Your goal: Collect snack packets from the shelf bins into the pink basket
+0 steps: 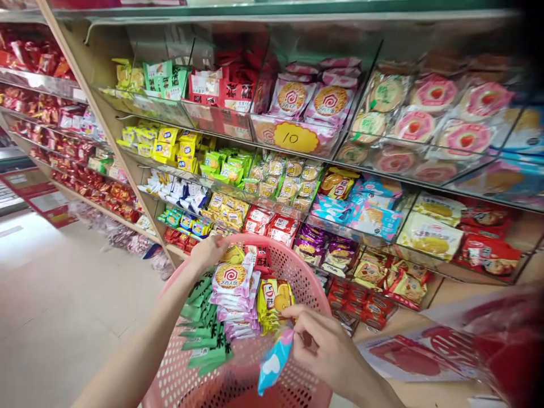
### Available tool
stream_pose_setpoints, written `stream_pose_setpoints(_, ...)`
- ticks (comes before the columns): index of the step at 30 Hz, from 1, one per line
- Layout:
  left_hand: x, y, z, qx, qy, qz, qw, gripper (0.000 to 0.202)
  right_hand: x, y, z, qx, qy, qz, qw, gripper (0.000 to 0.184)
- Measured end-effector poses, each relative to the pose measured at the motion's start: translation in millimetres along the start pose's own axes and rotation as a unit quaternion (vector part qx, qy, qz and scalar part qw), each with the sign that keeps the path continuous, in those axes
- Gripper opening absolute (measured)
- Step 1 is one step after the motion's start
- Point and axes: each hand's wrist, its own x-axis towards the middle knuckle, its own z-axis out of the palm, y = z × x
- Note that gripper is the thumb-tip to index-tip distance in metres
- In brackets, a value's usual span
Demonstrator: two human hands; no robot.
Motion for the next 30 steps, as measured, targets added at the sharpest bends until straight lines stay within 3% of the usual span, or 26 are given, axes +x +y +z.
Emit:
stream_pose_setpoints(5,-0.6,3.6,5.3,0.0,-0.006,-0.006,1.0,0.047,-7.5,-1.9,30.0,-0.065,-0.144,0.033,0.987,0.015)
stream_pose_setpoints(12,-3.8,7.2,6.2,-0.008,-0.008,0.01,1.0,0.047,-1.6,-3.5,55.4,-0.136,-0.225,0.036,0.964,0.015)
stream_pose_setpoints(21,-4.6,4.9,6.4,-0.007,-0.01,-0.015,1.0,0.047,8.6,-15.7,62.5,-0.226,-0.238,0.009,0.944,0.017)
stream_pose_setpoints(30,-4.2,6.4,6.2,0.008,-0.007,-0.014,1.0,0.047,-15.6,-19.0,106.0,-0.251,-0.23,-0.106,0.934,0.014)
